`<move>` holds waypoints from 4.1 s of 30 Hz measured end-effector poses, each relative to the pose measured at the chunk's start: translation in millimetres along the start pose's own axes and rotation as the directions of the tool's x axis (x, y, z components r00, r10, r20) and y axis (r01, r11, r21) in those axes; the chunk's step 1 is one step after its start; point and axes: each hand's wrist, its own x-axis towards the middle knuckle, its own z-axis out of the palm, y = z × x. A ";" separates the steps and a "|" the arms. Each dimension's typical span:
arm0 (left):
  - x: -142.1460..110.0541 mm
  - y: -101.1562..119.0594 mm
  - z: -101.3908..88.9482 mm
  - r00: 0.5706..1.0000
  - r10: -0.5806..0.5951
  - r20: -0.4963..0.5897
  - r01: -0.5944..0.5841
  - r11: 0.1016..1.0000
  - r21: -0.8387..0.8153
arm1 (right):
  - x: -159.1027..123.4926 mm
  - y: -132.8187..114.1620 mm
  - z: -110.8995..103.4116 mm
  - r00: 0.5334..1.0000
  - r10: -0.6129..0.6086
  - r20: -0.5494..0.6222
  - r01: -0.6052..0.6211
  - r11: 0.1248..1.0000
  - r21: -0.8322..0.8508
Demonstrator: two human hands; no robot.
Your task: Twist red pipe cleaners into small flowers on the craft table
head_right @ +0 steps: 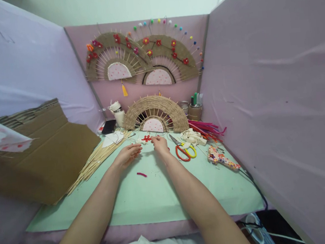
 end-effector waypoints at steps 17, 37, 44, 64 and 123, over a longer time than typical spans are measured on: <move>3.3 3.5 4.1 0.996 -0.009 0.086 0.053 0.854 -0.517 | -25.7 -8.9 24.0 0.916 0.149 0.372 -0.173 0.984 0.031; -4.3 20.5 -12.2 0.985 0.076 0.153 0.003 0.886 -0.464 | -6.7 -31.1 -41.0 0.972 0.203 0.118 0.077 0.196 -0.978; -7.4 22.2 -10.7 0.979 0.134 0.151 -0.060 0.908 -0.414 | -1.0 -30.2 -42.8 0.972 0.129 0.195 0.133 0.378 -0.916; 1.2 22.3 -21.6 0.982 0.188 0.001 -0.184 0.959 -0.218 | -13.4 -42.1 -28.4 0.808 -0.032 0.589 0.269 0.908 -0.320; -4.9 14.4 -13.6 0.980 0.067 0.186 -0.074 0.997 0.031 | -9.2 -26.8 -24.2 0.684 -0.017 0.730 0.317 0.907 -0.276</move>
